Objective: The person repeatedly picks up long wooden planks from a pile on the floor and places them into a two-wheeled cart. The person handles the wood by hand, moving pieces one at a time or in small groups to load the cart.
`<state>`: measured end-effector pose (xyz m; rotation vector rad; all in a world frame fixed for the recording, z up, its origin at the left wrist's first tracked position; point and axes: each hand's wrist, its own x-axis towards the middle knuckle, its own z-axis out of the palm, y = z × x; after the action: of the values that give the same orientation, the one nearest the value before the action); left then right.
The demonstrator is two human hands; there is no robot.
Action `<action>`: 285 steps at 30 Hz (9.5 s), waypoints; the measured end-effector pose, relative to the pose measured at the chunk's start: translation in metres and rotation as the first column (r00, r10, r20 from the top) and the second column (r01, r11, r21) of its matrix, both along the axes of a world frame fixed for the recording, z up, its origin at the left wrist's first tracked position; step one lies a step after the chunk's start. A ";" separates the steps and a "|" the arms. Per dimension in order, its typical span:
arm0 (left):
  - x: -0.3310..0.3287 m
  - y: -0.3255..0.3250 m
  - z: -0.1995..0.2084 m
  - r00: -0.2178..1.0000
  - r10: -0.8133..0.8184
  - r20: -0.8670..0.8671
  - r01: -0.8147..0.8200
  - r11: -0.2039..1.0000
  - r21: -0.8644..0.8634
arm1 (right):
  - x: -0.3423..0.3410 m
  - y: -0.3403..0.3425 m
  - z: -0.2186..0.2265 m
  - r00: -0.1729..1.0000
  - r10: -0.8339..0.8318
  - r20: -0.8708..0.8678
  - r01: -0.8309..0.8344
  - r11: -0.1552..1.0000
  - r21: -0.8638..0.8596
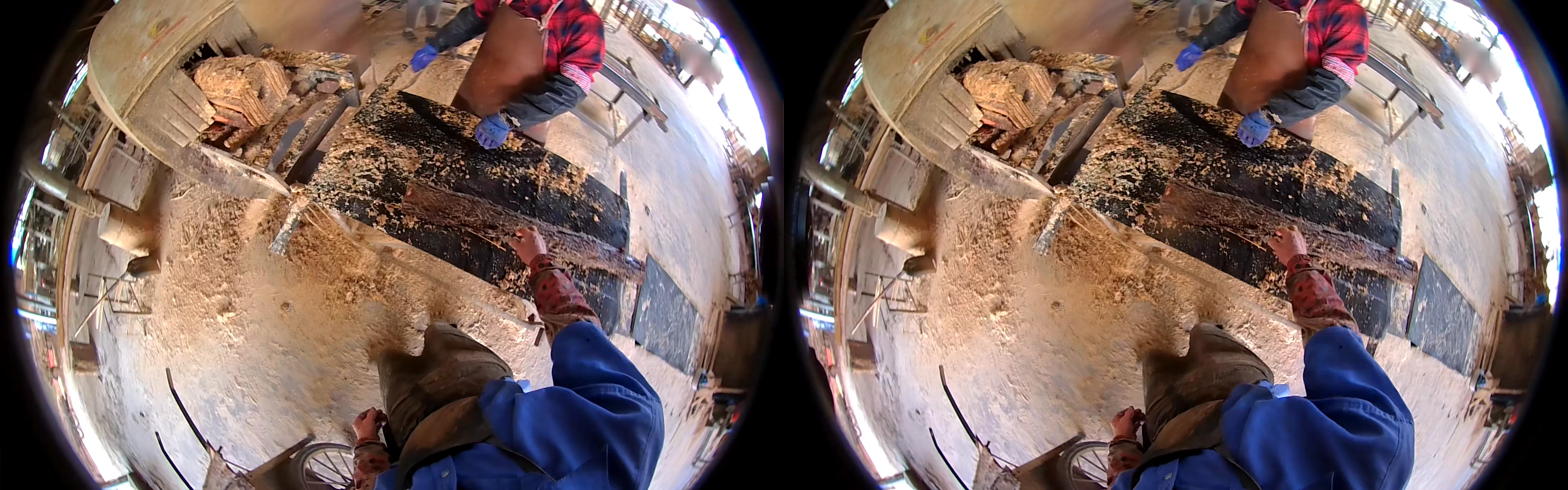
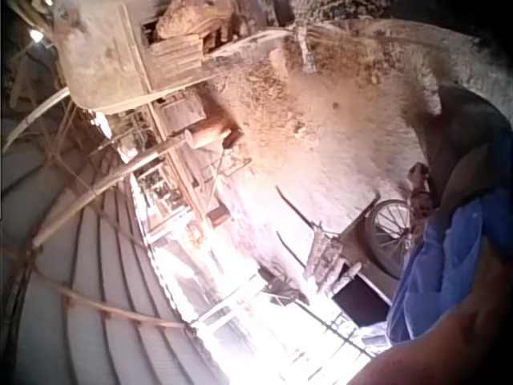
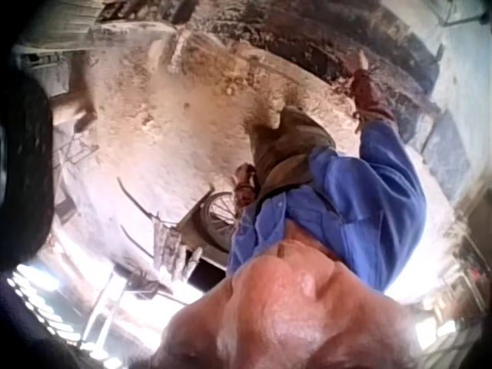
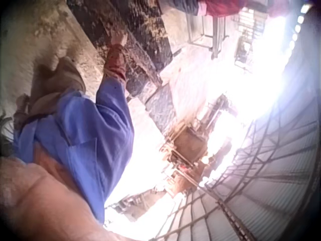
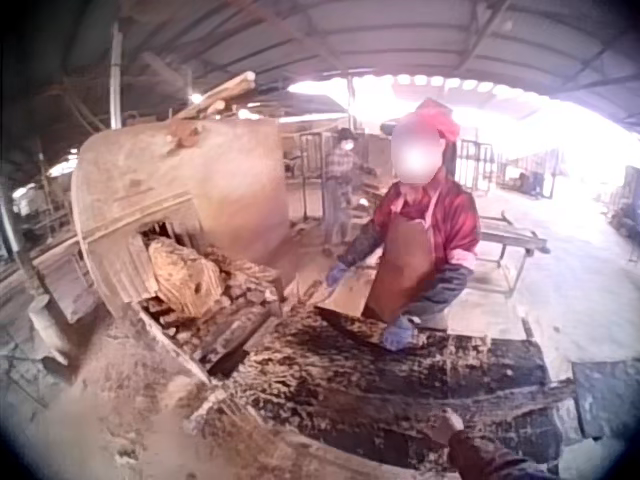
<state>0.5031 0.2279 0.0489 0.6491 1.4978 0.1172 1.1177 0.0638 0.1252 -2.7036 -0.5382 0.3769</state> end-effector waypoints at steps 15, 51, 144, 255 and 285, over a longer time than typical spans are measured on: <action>0.019 -0.114 0.012 0.976 0.185 -0.114 -0.189 0.982 -0.028 | 0.052 0.039 0.043 0.977 0.054 -0.208 -0.142 0.889 -0.435; -0.150 -0.076 0.216 0.962 0.266 0.055 -0.167 0.419 0.892 | -0.536 0.180 0.045 -0.057 0.958 -0.282 -0.994 -0.027 0.107; -0.692 0.017 0.057 -0.149 0.252 -0.956 -0.637 0.715 0.288 | -1.456 0.850 -0.126 -0.635 0.667 -0.390 -0.758 -0.443 0.478; -0.485 0.112 0.078 0.836 0.501 -0.224 -0.299 0.758 0.579 | -0.686 0.305 -0.155 0.494 0.626 -0.604 -0.777 0.630 0.017; -0.379 0.143 0.020 0.951 0.305 0.056 -0.309 0.944 0.116 | -0.583 0.304 -0.097 0.637 0.352 -0.686 -0.409 0.908 0.086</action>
<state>0.1241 0.3705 0.0691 0.5037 1.5560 0.4630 0.5344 0.3675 0.0287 -2.2247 -0.8590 1.4798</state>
